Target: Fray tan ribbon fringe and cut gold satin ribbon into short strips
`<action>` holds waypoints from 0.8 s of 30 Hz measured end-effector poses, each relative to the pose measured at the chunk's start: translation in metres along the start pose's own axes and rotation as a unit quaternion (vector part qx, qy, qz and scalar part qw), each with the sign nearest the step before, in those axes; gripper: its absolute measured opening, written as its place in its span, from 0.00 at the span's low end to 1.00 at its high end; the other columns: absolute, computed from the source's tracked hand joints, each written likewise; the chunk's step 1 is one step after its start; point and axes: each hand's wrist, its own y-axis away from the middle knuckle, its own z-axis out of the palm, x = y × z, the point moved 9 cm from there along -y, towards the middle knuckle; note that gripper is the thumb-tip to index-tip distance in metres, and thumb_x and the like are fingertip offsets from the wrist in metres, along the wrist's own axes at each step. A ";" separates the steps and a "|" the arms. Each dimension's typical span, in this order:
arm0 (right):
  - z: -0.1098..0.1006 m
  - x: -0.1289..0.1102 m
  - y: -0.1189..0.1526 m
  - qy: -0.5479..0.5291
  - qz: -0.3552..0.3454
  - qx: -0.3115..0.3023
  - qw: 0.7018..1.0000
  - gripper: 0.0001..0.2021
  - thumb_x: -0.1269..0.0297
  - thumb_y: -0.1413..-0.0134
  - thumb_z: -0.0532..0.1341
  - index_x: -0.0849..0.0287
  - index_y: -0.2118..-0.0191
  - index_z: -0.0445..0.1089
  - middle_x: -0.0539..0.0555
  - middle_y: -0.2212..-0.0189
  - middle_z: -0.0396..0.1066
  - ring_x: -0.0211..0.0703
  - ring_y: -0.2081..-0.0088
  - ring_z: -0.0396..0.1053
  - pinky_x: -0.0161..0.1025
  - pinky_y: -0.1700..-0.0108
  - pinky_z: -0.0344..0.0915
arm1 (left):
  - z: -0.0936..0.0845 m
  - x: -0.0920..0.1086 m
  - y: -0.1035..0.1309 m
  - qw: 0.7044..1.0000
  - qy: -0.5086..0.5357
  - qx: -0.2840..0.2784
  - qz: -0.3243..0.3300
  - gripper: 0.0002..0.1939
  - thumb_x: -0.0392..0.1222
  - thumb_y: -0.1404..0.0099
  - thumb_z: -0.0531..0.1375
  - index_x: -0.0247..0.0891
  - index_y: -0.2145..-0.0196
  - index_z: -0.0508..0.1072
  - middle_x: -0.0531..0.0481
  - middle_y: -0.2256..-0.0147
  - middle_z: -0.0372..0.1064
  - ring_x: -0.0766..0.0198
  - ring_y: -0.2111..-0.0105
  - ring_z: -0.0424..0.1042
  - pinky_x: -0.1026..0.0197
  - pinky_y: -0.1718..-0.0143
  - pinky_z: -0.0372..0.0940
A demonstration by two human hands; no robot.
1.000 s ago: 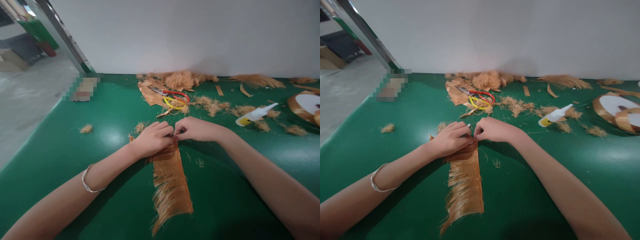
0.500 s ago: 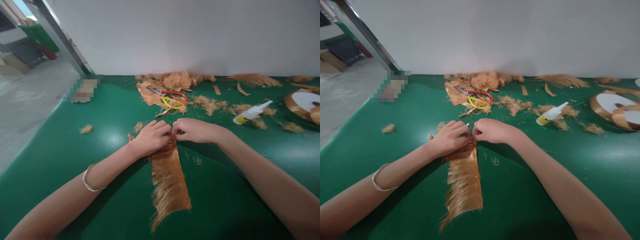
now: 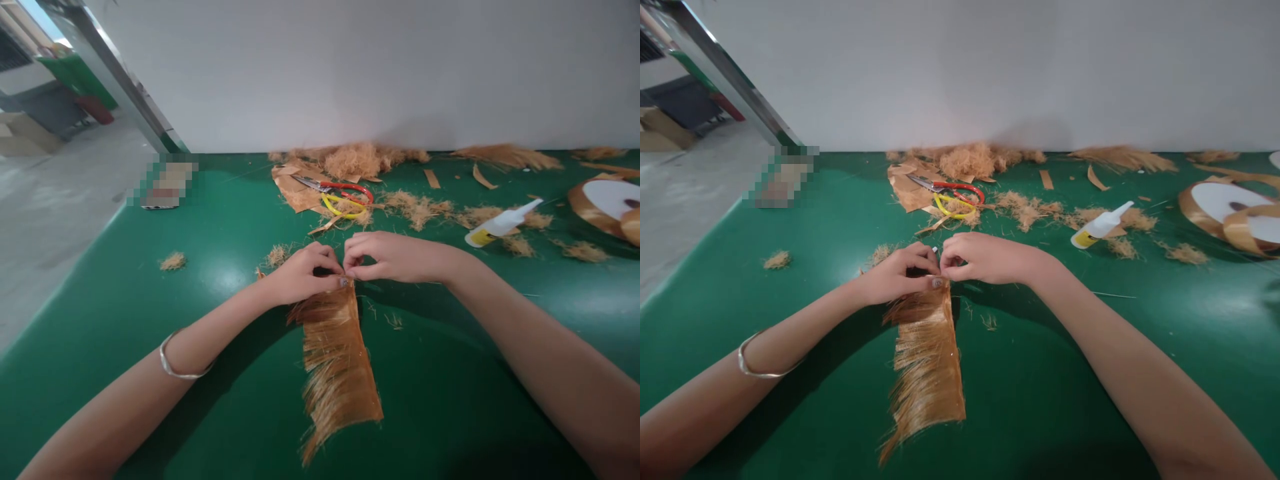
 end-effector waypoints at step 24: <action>-0.012 -0.059 0.018 0.433 -0.061 0.254 0.863 0.14 0.73 0.44 0.52 0.61 0.78 0.68 0.54 0.77 0.65 0.43 0.68 0.56 0.40 0.69 0.45 | -0.002 -0.021 0.003 0.968 0.181 0.094 -0.143 0.05 0.37 0.44 0.59 0.35 0.73 0.75 0.52 0.72 0.65 0.67 0.69 0.64 0.62 0.64 0.58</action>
